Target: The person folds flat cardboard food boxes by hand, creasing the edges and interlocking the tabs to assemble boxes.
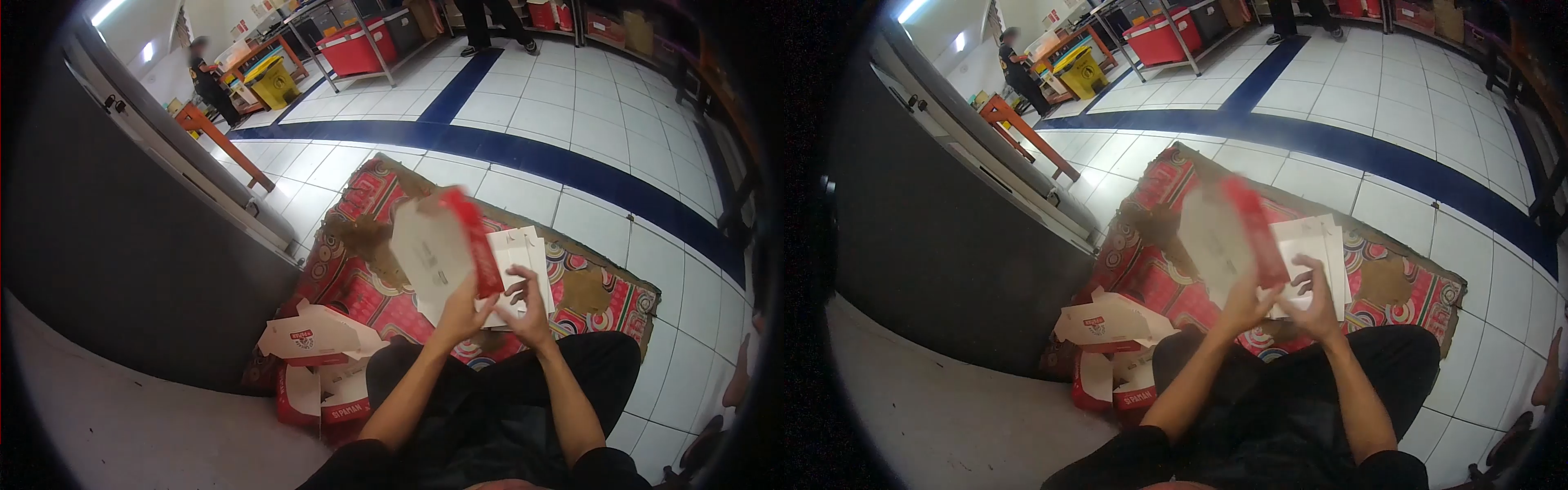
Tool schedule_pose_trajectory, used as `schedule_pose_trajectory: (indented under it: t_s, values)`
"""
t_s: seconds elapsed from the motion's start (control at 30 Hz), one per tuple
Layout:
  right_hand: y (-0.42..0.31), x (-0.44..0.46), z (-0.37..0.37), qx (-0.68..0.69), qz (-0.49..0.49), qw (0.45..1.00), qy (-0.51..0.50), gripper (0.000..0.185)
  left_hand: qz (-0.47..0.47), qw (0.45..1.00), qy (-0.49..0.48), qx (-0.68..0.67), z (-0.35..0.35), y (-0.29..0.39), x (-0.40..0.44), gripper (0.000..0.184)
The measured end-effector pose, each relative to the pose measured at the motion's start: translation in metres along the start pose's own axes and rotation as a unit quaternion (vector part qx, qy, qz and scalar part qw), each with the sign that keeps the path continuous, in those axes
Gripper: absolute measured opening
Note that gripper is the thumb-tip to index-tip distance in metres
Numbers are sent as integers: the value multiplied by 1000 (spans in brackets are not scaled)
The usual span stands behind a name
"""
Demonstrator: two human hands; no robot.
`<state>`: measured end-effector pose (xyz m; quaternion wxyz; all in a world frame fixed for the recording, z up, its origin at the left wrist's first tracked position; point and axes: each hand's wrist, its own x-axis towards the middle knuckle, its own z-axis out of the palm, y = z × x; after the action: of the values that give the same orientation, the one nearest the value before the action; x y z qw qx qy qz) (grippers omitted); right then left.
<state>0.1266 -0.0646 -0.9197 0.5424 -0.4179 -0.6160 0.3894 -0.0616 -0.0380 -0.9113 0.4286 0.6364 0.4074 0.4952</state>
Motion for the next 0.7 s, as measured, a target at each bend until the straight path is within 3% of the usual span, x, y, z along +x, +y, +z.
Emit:
schedule_pose_trajectory:
  t_s: [0.07, 0.1, 0.17, 0.27, 0.43, 0.5, 0.53, 0.6, 0.63, 0.7]
  values:
    - [-11, 2, -5, 54, -28, 997, 50, 92, 128, 938, -111, 302, 1, 7, -2, 36]
    - [-11, 1, -4, 53, -27, 997, 48, 92, 136, 923, -103, 345, 4, 0, -3, 45]
    - [-8, 0, -1, 5, 61, 986, 156, 95, 154, 911, -101, 370, 0, -14, 1, 41]
    - [15, -4, -1, 37, 65, 974, 213, 96, 180, 898, -101, 390, -2, -22, 2, 36]
    - [2, -2, 5, 3, 68, 980, 189, 90, 176, 887, -121, 410, -7, -35, -5, 40]
    - [0, -2, 7, -48, 57, 982, 174, 69, 137, 878, -157, 431, -8, -34, -7, 47]
    - [8, -3, 7, -48, 57, 982, 173, 69, 137, 878, -157, 431, -5, -31, -6, 47]
    - [30, -6, 10, -76, 71, 988, 117, 46, 19, 980, -134, 148, 2, -23, -3, 76]
    - [17, -7, 14, -78, 76, 988, 110, 34, 20, 990, -142, -4, 7, -14, 4, 94]
    - [31, -10, 11, -136, 55, 986, 79, 33, -47, 986, -96, -129, 7, -12, 3, 82]
